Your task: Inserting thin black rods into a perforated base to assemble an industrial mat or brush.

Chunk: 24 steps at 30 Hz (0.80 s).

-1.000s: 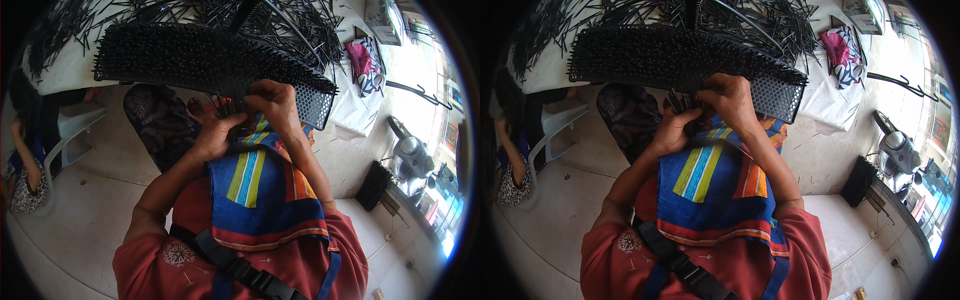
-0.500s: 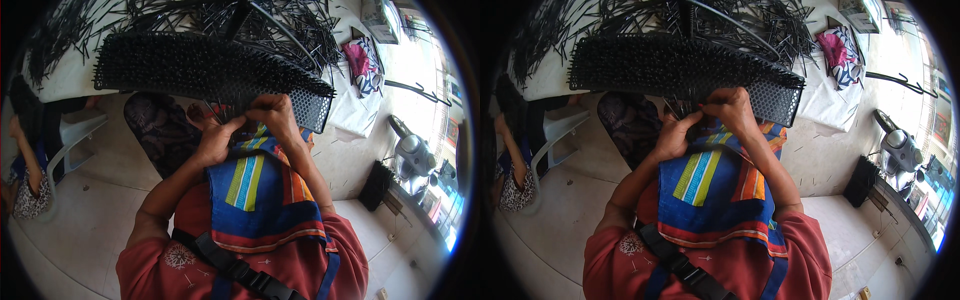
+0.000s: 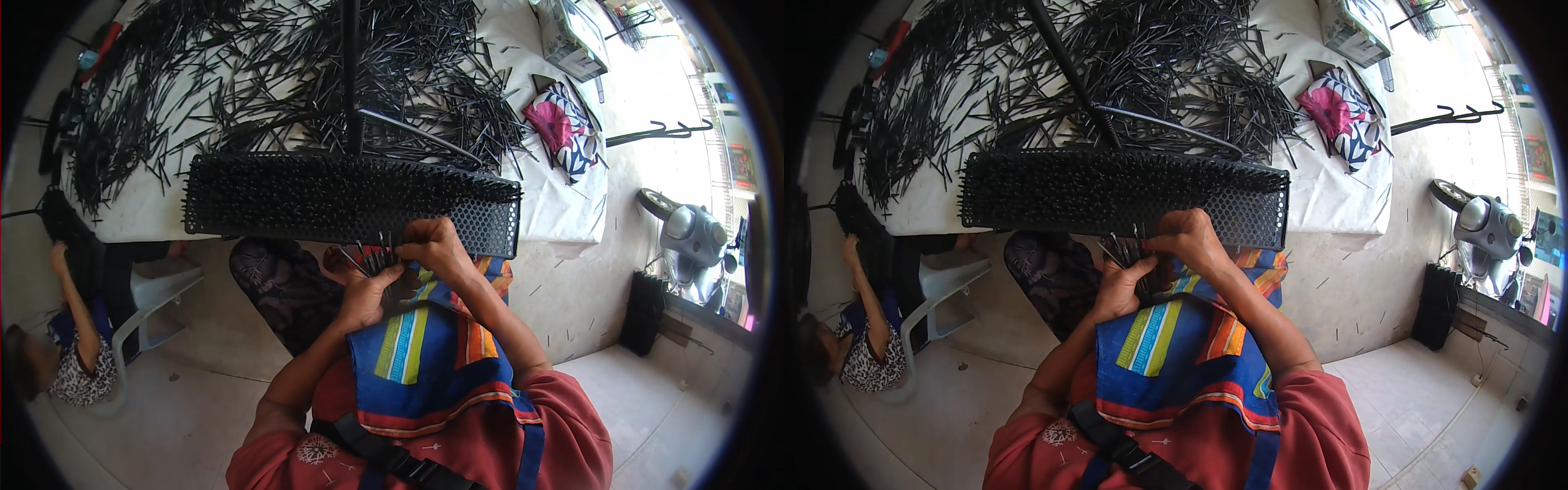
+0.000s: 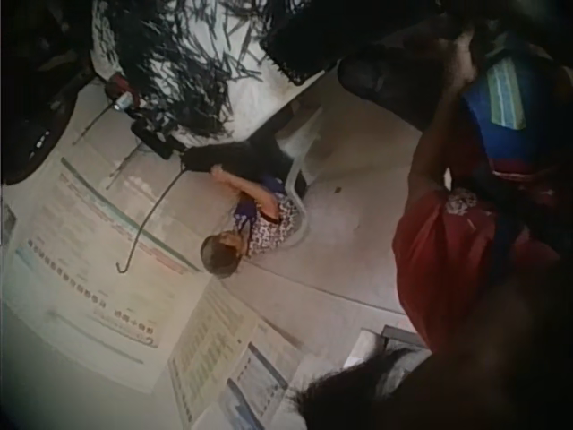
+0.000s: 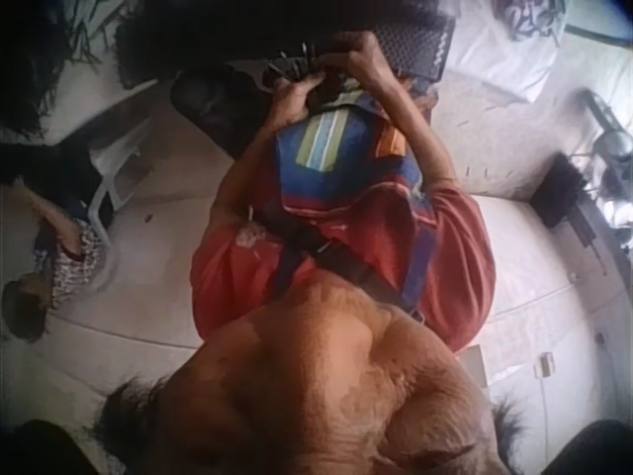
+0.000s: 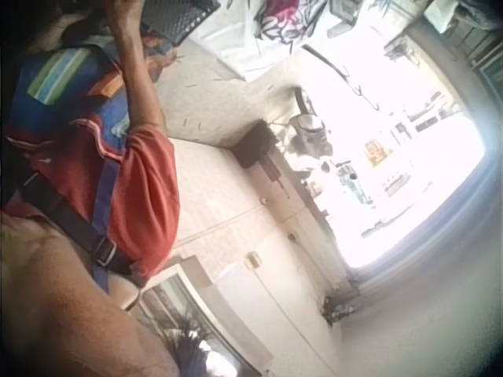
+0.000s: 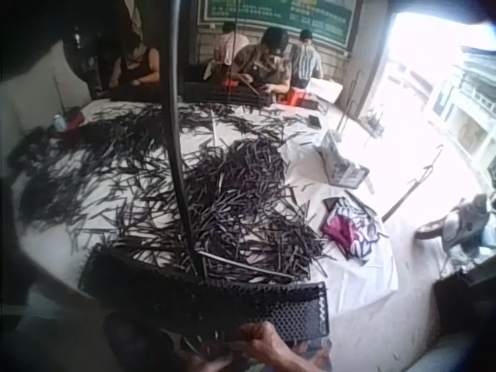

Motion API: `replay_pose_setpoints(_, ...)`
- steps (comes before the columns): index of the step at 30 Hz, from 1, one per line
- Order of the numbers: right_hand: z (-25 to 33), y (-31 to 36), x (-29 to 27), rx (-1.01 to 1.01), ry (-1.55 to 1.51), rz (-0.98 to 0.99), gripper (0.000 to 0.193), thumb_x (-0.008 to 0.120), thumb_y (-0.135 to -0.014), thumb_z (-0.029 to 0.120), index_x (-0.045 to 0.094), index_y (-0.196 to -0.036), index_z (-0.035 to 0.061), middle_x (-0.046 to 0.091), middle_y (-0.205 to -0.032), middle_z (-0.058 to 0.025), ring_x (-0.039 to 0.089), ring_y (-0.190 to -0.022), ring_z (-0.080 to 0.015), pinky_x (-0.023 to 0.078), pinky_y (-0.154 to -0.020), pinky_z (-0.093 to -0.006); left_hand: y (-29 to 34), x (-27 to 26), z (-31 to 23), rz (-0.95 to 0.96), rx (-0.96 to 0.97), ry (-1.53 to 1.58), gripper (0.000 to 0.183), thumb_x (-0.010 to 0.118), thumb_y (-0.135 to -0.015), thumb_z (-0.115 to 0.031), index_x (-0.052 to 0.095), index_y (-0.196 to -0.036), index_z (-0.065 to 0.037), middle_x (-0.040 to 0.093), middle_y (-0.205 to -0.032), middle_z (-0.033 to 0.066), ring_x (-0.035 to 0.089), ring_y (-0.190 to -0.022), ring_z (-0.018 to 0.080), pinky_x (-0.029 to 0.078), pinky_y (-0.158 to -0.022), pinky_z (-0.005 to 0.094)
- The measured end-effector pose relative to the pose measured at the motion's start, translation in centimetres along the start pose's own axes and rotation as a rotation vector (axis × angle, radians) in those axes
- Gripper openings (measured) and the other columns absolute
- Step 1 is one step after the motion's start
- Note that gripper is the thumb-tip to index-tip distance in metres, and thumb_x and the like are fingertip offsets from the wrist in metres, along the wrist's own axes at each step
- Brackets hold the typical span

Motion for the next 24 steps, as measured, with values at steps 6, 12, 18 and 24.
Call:
replay_pose_setpoints(6,0.5,-0.2,0.2,-0.111,0.059,-0.046,0.009,0.069,-0.071,0.007,0.066,-0.072,-0.0012,0.056,-0.058,-0.0016,0.05,-0.054,-0.0066,0.04,-0.049,-0.0263,-0.4,-0.9,0.1,-0.041,0.061,-0.036,0.018,0.061,-0.087,0.002,0.059,-0.105,-0.001,0.067,-0.09,0.0115,0.069,-0.073,0.022,0.061,-0.064,0.0348)
replay_pose_setpoints(12,0.1,0.6,-0.1,-0.007,-0.054,-0.089,0.013,0.071,-0.071,0.008,0.066,-0.074,-0.0033,0.061,-0.06,-0.0084,0.058,-0.055,-0.0132,0.045,-0.051,-0.0293,-0.3,-1.6,-0.7,-0.145,0.26,-0.109,0.025,0.063,-0.083,0.007,0.06,-0.105,-0.004,0.064,-0.097,0.0036,0.064,-0.083,0.0133,0.054,-0.075,0.0279)
replay_pose_setpoints(18,1.1,1.6,-0.4,-0.084,-0.085,-0.217,0.012,0.068,-0.072,0.006,0.065,-0.074,-0.0054,0.063,-0.061,-0.0114,0.064,-0.059,-0.0157,0.05,-0.054,-0.0314,0.3,-0.6,-2.1,-0.164,0.399,-0.205,0.019,0.061,-0.084,0.008,0.063,-0.101,-0.002,0.065,-0.095,0.0066,0.065,-0.082,0.0157,0.056,-0.075,0.0304)
replay_pose_setpoints(24,0.0,2.0,0.1,-0.002,-0.271,-0.181,0.008,0.064,-0.077,0.004,0.065,-0.078,-0.0042,0.062,-0.062,-0.0066,0.058,-0.053,-0.0117,0.043,-0.046,-0.0252,0.6,-1.1,-1.5,-0.212,0.415,-0.241,0.01,0.061,-0.088,0.002,0.067,-0.094,-0.002,0.068,-0.091,0.0042,0.064,-0.078,0.0127,0.055,-0.07,0.0276)
Point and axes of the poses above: each hand's wrist, its own y-axis away from the middle knuckle, its own x-axis out of the palm, z = x × y, the point moved 8 cm from there along -y, towards the middle knuckle
